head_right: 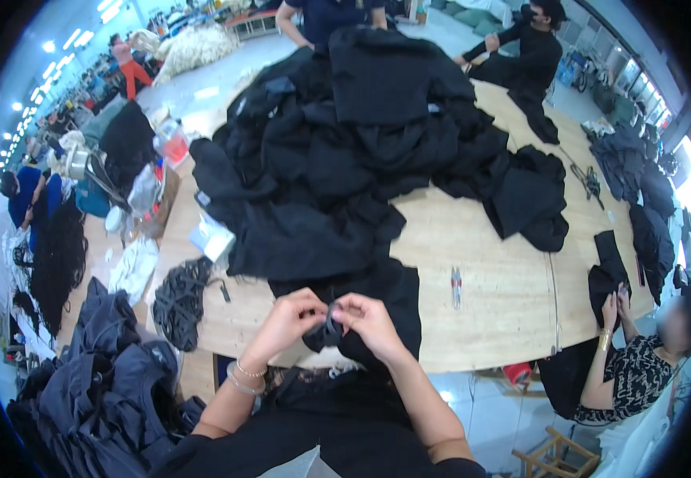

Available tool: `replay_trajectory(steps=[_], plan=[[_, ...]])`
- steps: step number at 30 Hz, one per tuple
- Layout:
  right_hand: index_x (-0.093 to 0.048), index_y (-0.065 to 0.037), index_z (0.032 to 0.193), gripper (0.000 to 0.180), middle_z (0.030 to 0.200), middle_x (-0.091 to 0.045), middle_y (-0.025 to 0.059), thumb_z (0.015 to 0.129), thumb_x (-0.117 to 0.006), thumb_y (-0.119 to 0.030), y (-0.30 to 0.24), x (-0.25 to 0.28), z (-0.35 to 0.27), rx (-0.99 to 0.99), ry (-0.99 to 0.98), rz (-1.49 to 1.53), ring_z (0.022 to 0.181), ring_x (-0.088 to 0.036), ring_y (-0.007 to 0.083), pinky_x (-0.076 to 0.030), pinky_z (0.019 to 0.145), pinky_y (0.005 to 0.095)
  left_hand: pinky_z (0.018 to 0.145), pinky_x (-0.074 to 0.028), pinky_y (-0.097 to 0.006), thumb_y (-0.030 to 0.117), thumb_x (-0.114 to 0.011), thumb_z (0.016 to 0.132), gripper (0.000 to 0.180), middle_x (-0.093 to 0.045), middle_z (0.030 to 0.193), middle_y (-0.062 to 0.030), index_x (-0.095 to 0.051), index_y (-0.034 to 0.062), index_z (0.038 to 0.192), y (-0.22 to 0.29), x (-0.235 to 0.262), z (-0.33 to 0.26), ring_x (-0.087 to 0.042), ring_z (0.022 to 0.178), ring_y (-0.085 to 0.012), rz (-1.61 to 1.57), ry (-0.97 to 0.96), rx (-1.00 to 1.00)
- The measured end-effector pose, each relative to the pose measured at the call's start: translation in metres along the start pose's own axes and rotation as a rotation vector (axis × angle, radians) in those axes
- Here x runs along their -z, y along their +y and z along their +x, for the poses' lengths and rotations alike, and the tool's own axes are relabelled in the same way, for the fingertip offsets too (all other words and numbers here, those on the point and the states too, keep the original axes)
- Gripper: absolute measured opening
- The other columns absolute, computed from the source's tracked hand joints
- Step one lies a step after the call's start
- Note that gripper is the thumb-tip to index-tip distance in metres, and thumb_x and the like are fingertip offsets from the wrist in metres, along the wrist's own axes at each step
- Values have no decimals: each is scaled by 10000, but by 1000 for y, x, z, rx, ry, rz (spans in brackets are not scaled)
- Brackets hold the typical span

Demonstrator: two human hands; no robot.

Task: The person uses small scissors to trim loose threads and excess fabric from black garments. They handle the clothing items one by one, picking them up from a pile, cutting specific areas, and placing them back down.

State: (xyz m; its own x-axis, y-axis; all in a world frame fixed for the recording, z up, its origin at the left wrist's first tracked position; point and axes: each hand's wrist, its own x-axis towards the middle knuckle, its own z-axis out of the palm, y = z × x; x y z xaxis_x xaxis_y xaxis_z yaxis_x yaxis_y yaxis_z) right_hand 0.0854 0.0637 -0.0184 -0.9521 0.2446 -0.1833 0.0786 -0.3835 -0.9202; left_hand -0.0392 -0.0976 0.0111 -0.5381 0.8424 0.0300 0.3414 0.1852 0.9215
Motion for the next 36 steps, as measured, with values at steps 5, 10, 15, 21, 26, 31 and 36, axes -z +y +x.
replay_trajectory(steps=[5, 10, 15, 21, 26, 31, 36], plan=[[-659, -21, 1031, 99, 903, -662, -11, 935, -682, -30, -6, 1, -2, -15, -48, -8, 815, -615, 48, -485, 723, 215, 648, -473, -268, -2, -741, 829, 140, -605, 874, -50, -721, -15, 967, -5, -2, 0, -564, 702, -125, -77, -1, -17], [-656, -10, 1008, 80, 873, -664, 4, 940, -684, -42, -3, 2, -6, -25, -93, -114, 778, -618, 57, -511, 702, 219, 716, -479, -257, -5, -692, 878, 109, -564, 933, -39, -669, -30, 982, -12, -2, -3, -568, 786, -104, -116, -114, -11], [-631, -6, 1011, 64, 881, -659, 20, 953, -653, -19, 2, 4, -10, 21, -35, -35, 767, -618, 65, -506, 683, 219, 750, -498, -267, -13, -669, 892, 85, -580, 983, -56, -650, -32, 972, -11, -6, -1, -592, 833, -116, -177, -144, -40], [-633, 1, 1005, 54, 870, -652, 12, 957, -610, 7, 17, -2, -7, 107, 111, -91, 718, -589, 52, -477, 636, 216, 772, -512, -282, -19, -693, 872, 173, -659, 967, -72, -663, -33, 1042, -14, -13, 2, -640, 870, -141, -138, -100, 43], [-698, -14, 951, 105, 831, -634, 0, 899, -632, 49, 22, -3, -12, 239, 150, -347, 703, -553, 44, -451, 631, 223, 774, -519, -307, -13, -725, 834, 96, -677, 915, -90, -684, -42, 917, -17, -17, 7, -662, 852, -193, -31, -91, -75], [-673, -1, 970, 136, 889, -640, 9, 886, -614, 88, 7, 10, -13, 168, 36, -354, 826, -627, 70, -497, 716, 236, 774, -512, -282, -30, -712, 833, 93, -667, 898, -87, -668, -37, 915, -12, -17, 13, -654, 840, -173, -88, -127, -79], [-609, 1, 943, 119, 861, -625, 70, 847, -668, 40, -6, 14, -19, 294, 12, -758, 779, -641, 143, -501, 664, 288, 750, -503, -273, -40, -678, 852, 92, -633, 880, -82, -641, -39, 936, -10, -23, 8, -625, 809, -152, -114, -139, -26]])
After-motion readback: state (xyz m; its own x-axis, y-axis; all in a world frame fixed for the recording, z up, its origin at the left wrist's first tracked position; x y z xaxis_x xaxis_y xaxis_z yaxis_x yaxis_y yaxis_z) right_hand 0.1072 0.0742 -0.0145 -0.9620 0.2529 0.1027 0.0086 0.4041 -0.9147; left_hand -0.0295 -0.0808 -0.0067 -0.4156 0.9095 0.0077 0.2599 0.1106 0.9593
